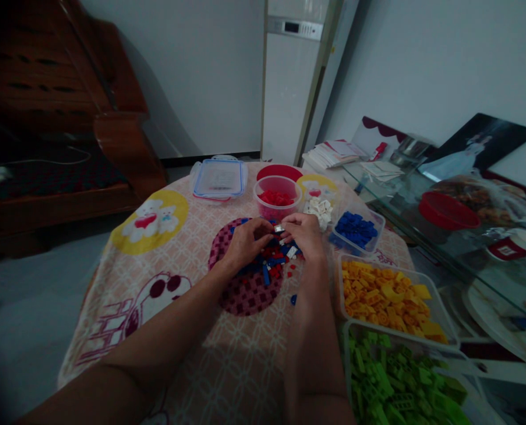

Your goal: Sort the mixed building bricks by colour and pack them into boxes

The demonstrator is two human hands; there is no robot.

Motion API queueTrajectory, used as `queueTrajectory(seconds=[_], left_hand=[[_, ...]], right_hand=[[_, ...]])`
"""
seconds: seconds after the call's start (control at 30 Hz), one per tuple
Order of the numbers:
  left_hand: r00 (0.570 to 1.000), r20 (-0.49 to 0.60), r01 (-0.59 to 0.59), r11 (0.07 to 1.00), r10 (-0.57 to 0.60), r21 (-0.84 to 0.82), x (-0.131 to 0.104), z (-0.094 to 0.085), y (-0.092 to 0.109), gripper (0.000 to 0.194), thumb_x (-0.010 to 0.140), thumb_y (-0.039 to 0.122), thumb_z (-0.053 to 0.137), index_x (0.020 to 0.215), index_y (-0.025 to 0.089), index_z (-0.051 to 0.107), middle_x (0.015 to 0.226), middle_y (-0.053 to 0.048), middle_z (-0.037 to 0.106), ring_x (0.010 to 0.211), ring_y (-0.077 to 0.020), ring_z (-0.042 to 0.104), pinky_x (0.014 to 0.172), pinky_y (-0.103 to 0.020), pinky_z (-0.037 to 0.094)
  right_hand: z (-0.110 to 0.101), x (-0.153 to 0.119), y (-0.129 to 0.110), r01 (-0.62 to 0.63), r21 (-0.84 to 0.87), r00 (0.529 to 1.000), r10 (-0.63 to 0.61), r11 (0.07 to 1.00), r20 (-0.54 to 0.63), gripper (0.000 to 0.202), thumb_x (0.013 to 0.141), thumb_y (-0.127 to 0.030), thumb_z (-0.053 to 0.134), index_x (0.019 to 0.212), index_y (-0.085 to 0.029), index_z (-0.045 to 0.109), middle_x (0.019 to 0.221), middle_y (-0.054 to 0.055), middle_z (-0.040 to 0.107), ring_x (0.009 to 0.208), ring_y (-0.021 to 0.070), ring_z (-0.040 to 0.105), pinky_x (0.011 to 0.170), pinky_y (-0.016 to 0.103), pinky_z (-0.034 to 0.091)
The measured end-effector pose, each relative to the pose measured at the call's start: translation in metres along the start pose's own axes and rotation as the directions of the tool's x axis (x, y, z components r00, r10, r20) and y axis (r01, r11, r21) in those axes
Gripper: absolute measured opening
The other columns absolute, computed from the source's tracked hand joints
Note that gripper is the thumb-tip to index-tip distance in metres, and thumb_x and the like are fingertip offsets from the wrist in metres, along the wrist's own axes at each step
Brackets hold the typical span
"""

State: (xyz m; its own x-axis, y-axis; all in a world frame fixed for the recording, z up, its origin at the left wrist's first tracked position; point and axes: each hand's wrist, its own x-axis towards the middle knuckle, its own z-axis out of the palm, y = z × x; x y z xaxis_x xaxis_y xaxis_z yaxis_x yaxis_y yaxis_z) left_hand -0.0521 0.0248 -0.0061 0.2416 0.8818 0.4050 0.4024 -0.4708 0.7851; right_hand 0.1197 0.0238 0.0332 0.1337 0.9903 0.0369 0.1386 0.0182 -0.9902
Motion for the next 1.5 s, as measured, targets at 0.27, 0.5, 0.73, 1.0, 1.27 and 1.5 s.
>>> queueTrajectory(seconds=[0.27, 0.5, 0.73, 1.0, 1.27, 1.5], left_hand=[[0.958, 0.16, -0.263, 0.954, 0.239, 0.147, -0.001, 0.003, -0.002, 0.014, 0.09, 0.016, 0.064, 0.097, 0.019, 0.076, 0.111, -0.008, 0.076, 0.111, -0.0232, 0.067, 0.105, -0.041, 0.051], [0.907, 0.349, -0.34, 0.899, 0.235, 0.278, -0.002, 0.007, -0.005, 0.025, 0.09, 0.021, 0.069, 0.113, 0.02, 0.078, 0.12, -0.01, 0.076, 0.118, -0.0273, 0.064, 0.106, -0.046, 0.049], [0.888, 0.42, -0.332, 0.894, 0.187, 0.303, -0.002, 0.004, 0.001, 0.027, 0.093, 0.02, 0.064, 0.117, 0.02, 0.078, 0.123, -0.009, 0.076, 0.119, -0.0275, 0.064, 0.107, -0.046, 0.047], [0.895, 0.4, -0.328, 0.901, 0.199, 0.285, -0.002, 0.006, -0.001, 0.023, 0.091, 0.02, 0.065, 0.109, 0.02, 0.08, 0.12, -0.009, 0.077, 0.117, -0.0279, 0.065, 0.105, -0.045, 0.048], [0.971, 0.13, -0.213, 0.971, 0.199, 0.106, 0.0, -0.001, -0.003, 0.022, 0.091, 0.018, 0.062, 0.106, 0.02, 0.079, 0.107, -0.007, 0.079, 0.105, -0.0228, 0.07, 0.101, -0.04, 0.053], [0.958, 0.126, -0.265, 0.964, 0.258, 0.039, -0.001, 0.001, -0.001, 0.029, 0.089, 0.018, 0.062, 0.113, 0.021, 0.077, 0.115, -0.009, 0.077, 0.112, -0.0243, 0.069, 0.104, -0.043, 0.052]], right_hand=[[-0.017, 0.018, 0.011, 0.184, 0.171, 0.843, -0.066, 0.968, -0.535, 0.012, 0.062, -0.022, 0.069, 0.072, -0.016, 0.068, 0.055, -0.002, 0.064, 0.052, 0.0173, 0.068, 0.05, 0.028, 0.061], [-0.035, 0.031, 0.031, 0.218, 0.027, 0.705, -0.138, 0.976, -0.696, 0.044, 0.064, -0.026, 0.068, 0.105, -0.012, 0.074, 0.095, 0.007, 0.073, 0.082, 0.023, 0.074, 0.071, 0.038, 0.066], [-0.026, 0.027, 0.028, 0.181, -0.002, 0.816, -0.151, 0.983, -0.558, 0.029, 0.066, -0.032, 0.066, 0.087, -0.015, 0.073, 0.073, 0.004, 0.071, 0.066, 0.0215, 0.072, 0.058, 0.033, 0.064], [-0.014, 0.014, 0.009, 0.117, 0.039, 0.896, -0.089, 0.992, -0.435, 0.02, 0.068, -0.032, 0.064, 0.079, -0.017, 0.068, 0.062, 0.0, 0.068, 0.049, 0.0175, 0.066, 0.044, 0.026, 0.055], [-0.01, 0.006, 0.004, -0.012, -0.032, 0.969, 0.003, 0.999, -0.245, 0.017, 0.073, -0.029, 0.064, 0.082, -0.016, 0.071, 0.065, 0.002, 0.071, 0.046, 0.0127, 0.063, 0.04, 0.019, 0.049], [-0.007, 0.0, 0.0, -0.003, -0.097, 1.0, 0.006, 0.995, 0.03, 0.013, 0.072, -0.026, 0.071, 0.081, -0.016, 0.075, 0.061, 0.0, 0.07, 0.05, 0.0136, 0.065, 0.045, 0.021, 0.053]])
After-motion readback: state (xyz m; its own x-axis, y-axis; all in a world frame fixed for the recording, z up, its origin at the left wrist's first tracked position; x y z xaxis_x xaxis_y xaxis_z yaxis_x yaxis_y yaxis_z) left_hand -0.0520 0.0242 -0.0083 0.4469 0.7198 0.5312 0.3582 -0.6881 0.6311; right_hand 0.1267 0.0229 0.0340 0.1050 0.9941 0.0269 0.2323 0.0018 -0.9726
